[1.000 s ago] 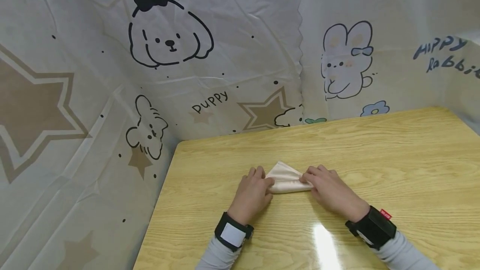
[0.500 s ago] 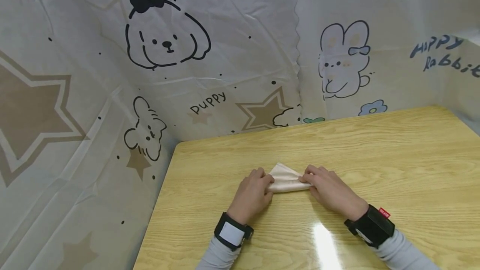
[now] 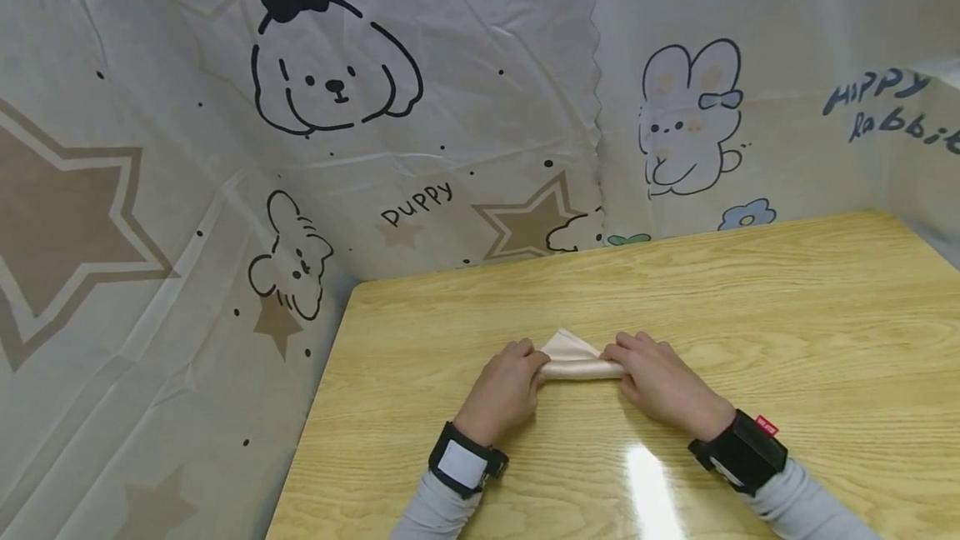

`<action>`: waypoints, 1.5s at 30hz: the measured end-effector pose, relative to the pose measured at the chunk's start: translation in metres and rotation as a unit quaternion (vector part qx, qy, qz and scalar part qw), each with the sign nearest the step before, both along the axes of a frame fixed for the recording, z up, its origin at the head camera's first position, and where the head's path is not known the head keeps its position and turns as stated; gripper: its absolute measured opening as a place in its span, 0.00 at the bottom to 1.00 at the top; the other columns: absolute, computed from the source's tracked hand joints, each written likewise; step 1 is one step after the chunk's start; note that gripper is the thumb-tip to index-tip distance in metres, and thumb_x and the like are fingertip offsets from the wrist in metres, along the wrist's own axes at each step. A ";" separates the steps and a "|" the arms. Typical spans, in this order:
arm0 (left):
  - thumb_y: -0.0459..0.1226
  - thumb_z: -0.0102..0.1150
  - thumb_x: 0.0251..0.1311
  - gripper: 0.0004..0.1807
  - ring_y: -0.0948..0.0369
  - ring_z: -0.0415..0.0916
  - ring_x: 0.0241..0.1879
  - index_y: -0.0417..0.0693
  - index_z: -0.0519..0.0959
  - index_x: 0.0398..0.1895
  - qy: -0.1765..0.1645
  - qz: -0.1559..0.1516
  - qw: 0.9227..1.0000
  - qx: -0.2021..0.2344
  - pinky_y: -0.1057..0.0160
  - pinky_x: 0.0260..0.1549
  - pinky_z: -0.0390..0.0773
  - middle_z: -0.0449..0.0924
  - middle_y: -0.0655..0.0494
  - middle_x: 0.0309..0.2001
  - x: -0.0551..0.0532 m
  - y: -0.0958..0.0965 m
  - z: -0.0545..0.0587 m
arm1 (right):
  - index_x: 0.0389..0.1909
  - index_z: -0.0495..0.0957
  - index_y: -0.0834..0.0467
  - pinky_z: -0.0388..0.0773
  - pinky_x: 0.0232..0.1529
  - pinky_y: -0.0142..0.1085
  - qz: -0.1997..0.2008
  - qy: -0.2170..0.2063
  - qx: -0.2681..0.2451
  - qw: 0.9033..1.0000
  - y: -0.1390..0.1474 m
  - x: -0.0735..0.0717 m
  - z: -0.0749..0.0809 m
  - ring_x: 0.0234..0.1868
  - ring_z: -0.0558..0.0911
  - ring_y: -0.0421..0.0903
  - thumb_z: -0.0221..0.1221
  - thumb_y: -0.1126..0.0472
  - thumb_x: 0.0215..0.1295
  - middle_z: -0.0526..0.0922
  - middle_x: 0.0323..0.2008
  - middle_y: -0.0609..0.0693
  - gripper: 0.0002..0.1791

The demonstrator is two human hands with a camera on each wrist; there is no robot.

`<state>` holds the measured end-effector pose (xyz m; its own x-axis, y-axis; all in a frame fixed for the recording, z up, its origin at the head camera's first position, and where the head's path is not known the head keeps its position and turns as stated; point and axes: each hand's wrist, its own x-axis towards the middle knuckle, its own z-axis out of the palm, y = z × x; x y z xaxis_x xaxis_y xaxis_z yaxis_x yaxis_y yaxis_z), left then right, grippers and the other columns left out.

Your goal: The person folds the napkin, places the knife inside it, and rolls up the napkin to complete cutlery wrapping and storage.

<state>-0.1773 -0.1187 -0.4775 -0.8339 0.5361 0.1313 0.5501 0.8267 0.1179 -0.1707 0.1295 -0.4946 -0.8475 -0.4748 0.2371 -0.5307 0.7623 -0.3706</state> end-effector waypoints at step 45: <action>0.41 0.70 0.51 0.15 0.62 0.69 0.37 0.51 0.83 0.43 0.035 0.035 0.999 -0.012 0.62 0.33 0.77 0.81 0.59 0.37 -0.003 0.001 0.002 | 0.43 0.83 0.57 0.70 0.27 0.38 -0.006 0.096 0.029 0.995 0.005 0.001 0.012 0.32 0.72 0.46 0.64 0.75 0.48 0.77 0.33 0.49 0.19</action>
